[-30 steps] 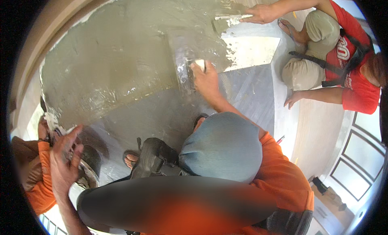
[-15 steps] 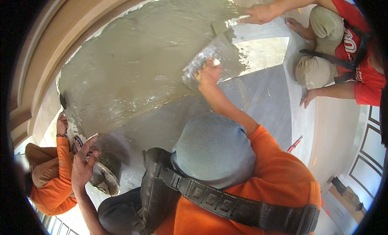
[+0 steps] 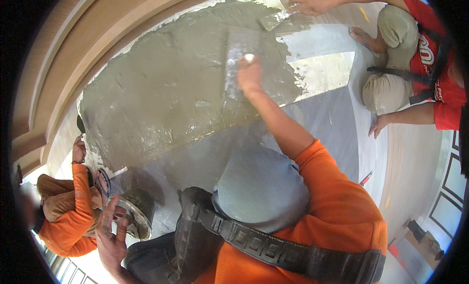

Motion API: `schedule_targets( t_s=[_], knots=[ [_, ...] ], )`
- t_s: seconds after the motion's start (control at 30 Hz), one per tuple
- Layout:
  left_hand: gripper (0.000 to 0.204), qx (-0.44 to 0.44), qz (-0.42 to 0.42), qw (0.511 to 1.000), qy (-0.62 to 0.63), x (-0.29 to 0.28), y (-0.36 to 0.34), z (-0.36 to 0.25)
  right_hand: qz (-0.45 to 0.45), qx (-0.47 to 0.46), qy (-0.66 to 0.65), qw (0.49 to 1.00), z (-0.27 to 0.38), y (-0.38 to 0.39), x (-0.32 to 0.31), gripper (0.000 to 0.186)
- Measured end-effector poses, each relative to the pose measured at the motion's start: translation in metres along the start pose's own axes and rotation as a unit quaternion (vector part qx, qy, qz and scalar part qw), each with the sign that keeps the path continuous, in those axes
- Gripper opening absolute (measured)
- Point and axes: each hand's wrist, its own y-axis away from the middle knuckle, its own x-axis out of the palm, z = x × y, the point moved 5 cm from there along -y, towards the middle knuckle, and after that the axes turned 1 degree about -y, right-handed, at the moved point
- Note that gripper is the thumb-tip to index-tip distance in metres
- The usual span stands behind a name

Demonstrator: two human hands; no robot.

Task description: The person applies wet cement to a floor surface using a trowel, smoothing and leveling the material. Two other workers are also applying cement nearby.

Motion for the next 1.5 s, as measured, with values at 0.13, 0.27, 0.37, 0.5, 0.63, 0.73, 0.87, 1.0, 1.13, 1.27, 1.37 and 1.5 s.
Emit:
schedule_targets(
  t_s=[0.13, 0.27, 0.37, 0.5, 0.63, 0.73, 0.87, 1.0, 1.13, 1.27, 1.37, 1.5],
  knots=[
    [0.050, -0.023, 0.011, 1.000, -0.008, -0.008, -0.012, 0.015, 0.036, 0.070, 0.002, 0.997, -0.021, -0.038, 0.000, 0.048],
    [0.052, -0.045, 0.008, 0.998, 0.043, -0.005, -0.027, 0.026, 0.099, -0.011, 0.049, 0.994, -0.019, -0.025, 0.031, 0.053],
    [0.052, -0.044, 0.041, 0.998, 0.025, -0.001, -0.030, 0.023, 0.096, -0.016, 0.007, 0.995, -0.011, -0.040, 0.028, 0.056],
    [0.051, -0.066, 0.030, 0.996, 0.057, -0.007, -0.011, 0.040, 0.084, 0.038, -0.062, 0.994, 0.041, -0.087, -0.010, 0.049],
    [0.049, -0.046, 0.051, 0.996, 0.052, -0.009, -0.020, 0.033, 0.100, 0.087, -0.081, 0.988, 0.033, -0.177, -0.043, 0.041],
    [0.048, -0.080, 0.048, 0.994, 0.061, -0.011, -0.019, 0.032, 0.097, 0.107, -0.095, 0.985, 0.027, -0.199, -0.031, 0.040],
    [0.048, -0.083, 0.044, 0.993, 0.072, -0.009, -0.023, 0.026, 0.121, 0.079, -0.028, 0.989, 0.027, -0.210, -0.007, 0.040],
    [0.048, -0.093, 0.047, 0.993, 0.060, -0.010, -0.018, 0.022, 0.154, 0.020, 0.032, 0.987, 0.055, -0.151, 0.044, 0.049],
    [0.048, -0.077, 0.051, 0.994, 0.051, -0.008, -0.025, 0.017, 0.214, 0.018, 0.058, 0.975, 0.081, -0.113, 0.080, 0.048],
    [0.048, -0.034, 0.062, 0.996, 0.054, 0.001, -0.047, 0.007, 0.275, -0.117, 0.181, 0.937, 0.052, -0.100, 0.106, 0.047],
    [0.048, -0.055, 0.053, 0.997, 0.030, -0.007, -0.032, 0.012, 0.275, -0.212, 0.258, 0.902, 0.074, -0.026, 0.124, 0.046],
    [0.048, -0.058, 0.045, 0.997, 0.037, -0.008, -0.032, 0.008, 0.268, -0.199, 0.274, 0.902, 0.097, -0.036, 0.120, 0.041]
  ],
)
